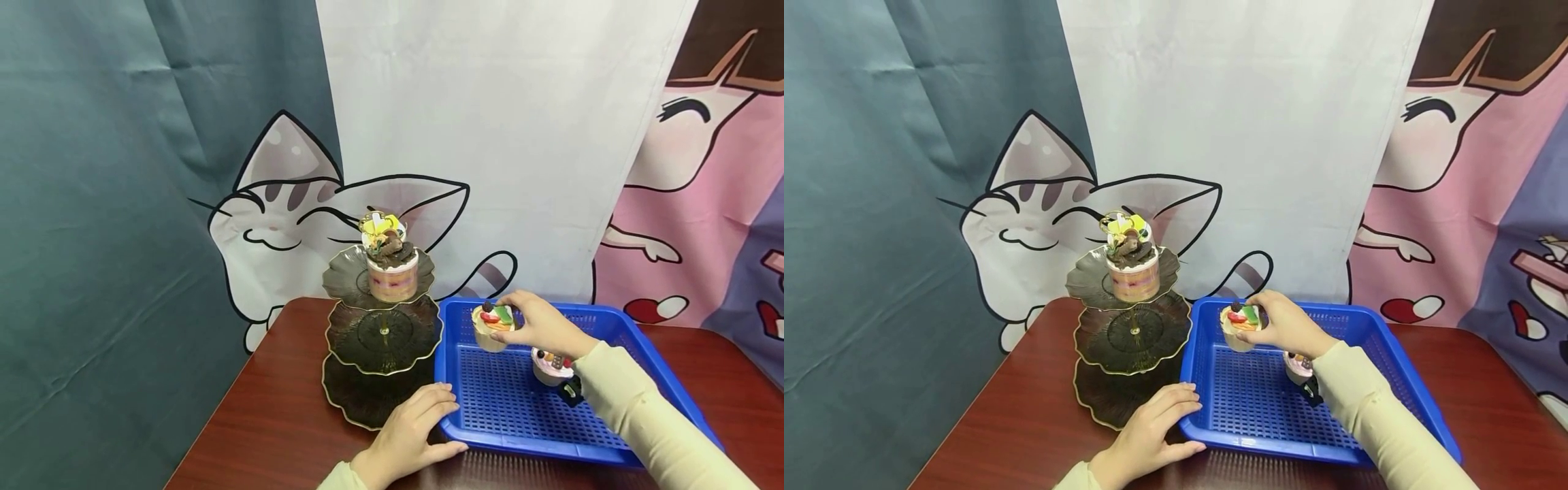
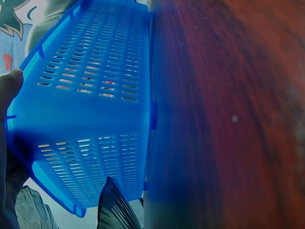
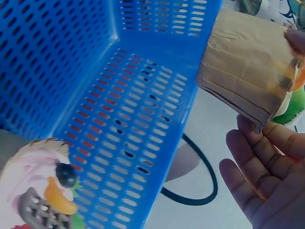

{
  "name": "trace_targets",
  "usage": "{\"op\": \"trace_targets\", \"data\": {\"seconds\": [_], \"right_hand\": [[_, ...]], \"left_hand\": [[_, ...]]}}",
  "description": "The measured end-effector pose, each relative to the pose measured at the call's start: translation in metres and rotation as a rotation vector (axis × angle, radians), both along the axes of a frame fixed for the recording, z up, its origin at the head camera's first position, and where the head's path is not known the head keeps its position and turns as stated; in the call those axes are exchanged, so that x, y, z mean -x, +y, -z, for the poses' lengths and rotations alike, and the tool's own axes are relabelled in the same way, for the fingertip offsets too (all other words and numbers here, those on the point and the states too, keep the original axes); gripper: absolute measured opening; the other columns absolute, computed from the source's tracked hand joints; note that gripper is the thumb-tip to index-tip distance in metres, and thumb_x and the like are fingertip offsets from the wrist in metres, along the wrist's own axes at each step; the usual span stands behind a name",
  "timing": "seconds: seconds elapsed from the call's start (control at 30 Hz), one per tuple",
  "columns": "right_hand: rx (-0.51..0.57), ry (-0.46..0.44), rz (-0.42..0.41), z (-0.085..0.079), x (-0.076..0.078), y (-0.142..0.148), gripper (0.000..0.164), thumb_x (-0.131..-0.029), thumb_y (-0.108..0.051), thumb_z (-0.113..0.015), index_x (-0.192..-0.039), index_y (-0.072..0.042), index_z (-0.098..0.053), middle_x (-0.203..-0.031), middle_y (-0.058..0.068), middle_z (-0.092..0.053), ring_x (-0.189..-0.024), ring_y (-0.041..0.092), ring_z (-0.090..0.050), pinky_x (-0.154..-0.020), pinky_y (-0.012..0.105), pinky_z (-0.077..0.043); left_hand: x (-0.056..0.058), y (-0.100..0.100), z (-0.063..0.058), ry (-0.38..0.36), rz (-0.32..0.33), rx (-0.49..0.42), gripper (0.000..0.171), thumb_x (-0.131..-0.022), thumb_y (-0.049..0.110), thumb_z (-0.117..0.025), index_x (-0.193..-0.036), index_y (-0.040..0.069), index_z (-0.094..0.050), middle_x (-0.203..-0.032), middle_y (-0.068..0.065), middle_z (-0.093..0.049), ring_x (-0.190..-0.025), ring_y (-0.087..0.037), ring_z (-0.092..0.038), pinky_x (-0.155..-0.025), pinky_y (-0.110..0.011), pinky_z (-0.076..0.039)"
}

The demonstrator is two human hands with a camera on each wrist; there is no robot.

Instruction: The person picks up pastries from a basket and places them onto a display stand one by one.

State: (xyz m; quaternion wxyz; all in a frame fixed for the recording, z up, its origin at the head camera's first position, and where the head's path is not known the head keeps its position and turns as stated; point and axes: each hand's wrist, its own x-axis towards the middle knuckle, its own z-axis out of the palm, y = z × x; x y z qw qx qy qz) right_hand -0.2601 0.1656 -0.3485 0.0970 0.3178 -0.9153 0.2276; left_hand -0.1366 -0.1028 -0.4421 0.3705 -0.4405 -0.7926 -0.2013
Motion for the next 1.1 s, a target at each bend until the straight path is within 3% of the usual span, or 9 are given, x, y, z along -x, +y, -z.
{"op": "trace_targets", "data": {"seconds": [0.53, 1.1], "right_hand": [[0.045, -0.004, -0.026, -0.022, -0.013, -0.021, 0.050, -0.077, -0.036, -0.078, -0.112, -0.005, -0.062, -0.101, 0.005, -0.064, -0.086, 0.013, -0.056, -0.071, 0.028, -0.050], [0.143, 0.018, -0.090, -0.044, -0.025, -0.072, 0.048, -0.075, -0.035, -0.079, -0.110, -0.005, -0.064, -0.102, 0.005, -0.065, -0.091, 0.016, -0.058, -0.078, 0.034, -0.053]], "left_hand": [[-0.001, -0.001, 0.002, -0.011, 0.001, 0.002, 0.045, -0.077, 0.043, -0.078, -0.105, 0.010, -0.066, -0.110, 0.001, -0.065, -0.117, -0.015, -0.059, -0.104, -0.023, -0.046], [0.003, 0.001, 0.002, 0.002, 0.025, -0.016, 0.046, -0.076, 0.042, -0.079, -0.105, 0.009, -0.066, -0.108, -0.001, -0.065, -0.116, -0.016, -0.059, -0.104, -0.023, -0.047]]}}
